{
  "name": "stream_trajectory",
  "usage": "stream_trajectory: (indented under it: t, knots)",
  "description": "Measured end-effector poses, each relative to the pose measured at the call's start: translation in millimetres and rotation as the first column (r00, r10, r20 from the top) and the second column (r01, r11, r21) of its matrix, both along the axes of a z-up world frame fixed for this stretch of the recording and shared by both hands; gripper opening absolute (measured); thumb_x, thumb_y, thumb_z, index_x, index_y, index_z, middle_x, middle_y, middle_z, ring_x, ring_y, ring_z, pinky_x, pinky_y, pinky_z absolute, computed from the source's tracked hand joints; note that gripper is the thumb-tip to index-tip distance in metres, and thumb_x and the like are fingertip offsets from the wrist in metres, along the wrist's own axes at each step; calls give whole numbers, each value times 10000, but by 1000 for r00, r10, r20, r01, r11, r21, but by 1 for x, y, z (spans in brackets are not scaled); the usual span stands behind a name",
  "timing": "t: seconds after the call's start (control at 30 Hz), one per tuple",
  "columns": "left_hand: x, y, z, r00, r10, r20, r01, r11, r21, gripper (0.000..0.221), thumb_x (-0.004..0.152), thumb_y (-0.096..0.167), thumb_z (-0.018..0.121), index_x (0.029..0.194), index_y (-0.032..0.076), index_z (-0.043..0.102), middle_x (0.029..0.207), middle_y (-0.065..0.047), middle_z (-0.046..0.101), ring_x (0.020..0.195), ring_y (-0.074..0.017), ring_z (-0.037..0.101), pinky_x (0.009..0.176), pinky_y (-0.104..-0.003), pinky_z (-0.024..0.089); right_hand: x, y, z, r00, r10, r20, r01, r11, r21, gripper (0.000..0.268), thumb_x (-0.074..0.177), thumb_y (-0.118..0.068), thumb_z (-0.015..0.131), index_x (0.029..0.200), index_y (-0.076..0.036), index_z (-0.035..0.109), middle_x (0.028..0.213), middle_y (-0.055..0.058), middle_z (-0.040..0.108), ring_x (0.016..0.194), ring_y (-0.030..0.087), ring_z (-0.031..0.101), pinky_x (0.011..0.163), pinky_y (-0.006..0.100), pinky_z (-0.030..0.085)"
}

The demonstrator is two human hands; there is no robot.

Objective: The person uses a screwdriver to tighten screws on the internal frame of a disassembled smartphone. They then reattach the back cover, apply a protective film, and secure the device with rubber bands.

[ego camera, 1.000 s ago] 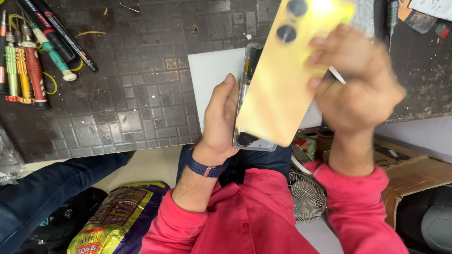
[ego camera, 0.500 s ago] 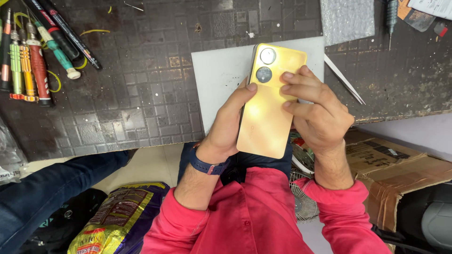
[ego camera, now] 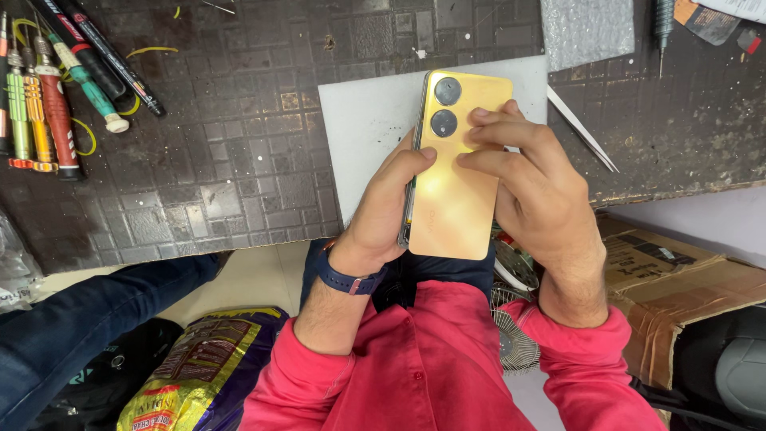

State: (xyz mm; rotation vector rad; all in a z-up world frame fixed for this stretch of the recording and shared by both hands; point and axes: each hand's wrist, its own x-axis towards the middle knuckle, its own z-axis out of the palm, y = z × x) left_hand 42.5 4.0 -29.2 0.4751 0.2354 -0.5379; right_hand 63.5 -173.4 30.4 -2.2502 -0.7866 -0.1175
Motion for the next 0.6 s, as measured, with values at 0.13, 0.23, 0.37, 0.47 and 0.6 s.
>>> stream_trajectory:
  t: [0.13, 0.23, 0.37, 0.47, 0.6]
  knots:
    - [0, -1, -2, 1000, 1, -3, -1, 1000, -22, 594, 1032, 191, 390, 1597, 22, 320, 1453, -149, 528, 1279, -231, 567, 1080, -373, 481, -1, -1, -3, 1000, 16, -12, -16, 1000, 0, 389, 892, 269, 560, 1129, -14, 682, 1257, 134, 606, 1348, 320, 624, 1245, 485, 435]
    - [0, -2, -4, 1000, 4, 8, -4, 999, -33, 584, 1033, 205, 372, 1586, 25, 320, 1462, -149, 524, 1301, -248, 566, 1098, -395, 484, -1, -1, -4, 999, 44, -19, -44, 999, 18, 332, 926, 233, 592, 1136, -10, 674, 1264, 146, 596, 1348, 331, 618, 1249, 493, 450]
    - [-1, -2, -6, 1000, 5, 7, -4, 999, -33, 565, 1049, 215, 366, 1580, 27, 331, 1471, -148, 521, 1318, -253, 557, 1114, -399, 473, -1, -1, -3, 999, 45, -10, -46, 999, -6, 330, 913, 202, 620, 1149, -20, 685, 1282, 147, 599, 1364, 337, 607, 1253, 492, 453]
    - [-1, -3, -6, 1000, 20, 1, -20, 999, -26, 545, 1079, 243, 379, 1578, 29, 348, 1476, -146, 521, 1328, -244, 548, 1125, -388, 462, -2, 1, 2, 998, 64, 7, -64, 996, -64, 352, 871, 175, 645, 1147, -36, 697, 1307, 145, 605, 1369, 341, 592, 1241, 486, 472]
    - [-2, -3, -5, 999, 22, -48, -24, 999, -25, 529, 1125, 331, 385, 1555, 22, 383, 1442, -152, 536, 1298, -246, 555, 1092, -389, 463, -9, 6, 4, 997, 71, 18, -68, 987, -146, 365, 814, 97, 726, 1138, -70, 718, 1321, 113, 615, 1379, 348, 564, 1205, 485, 485]
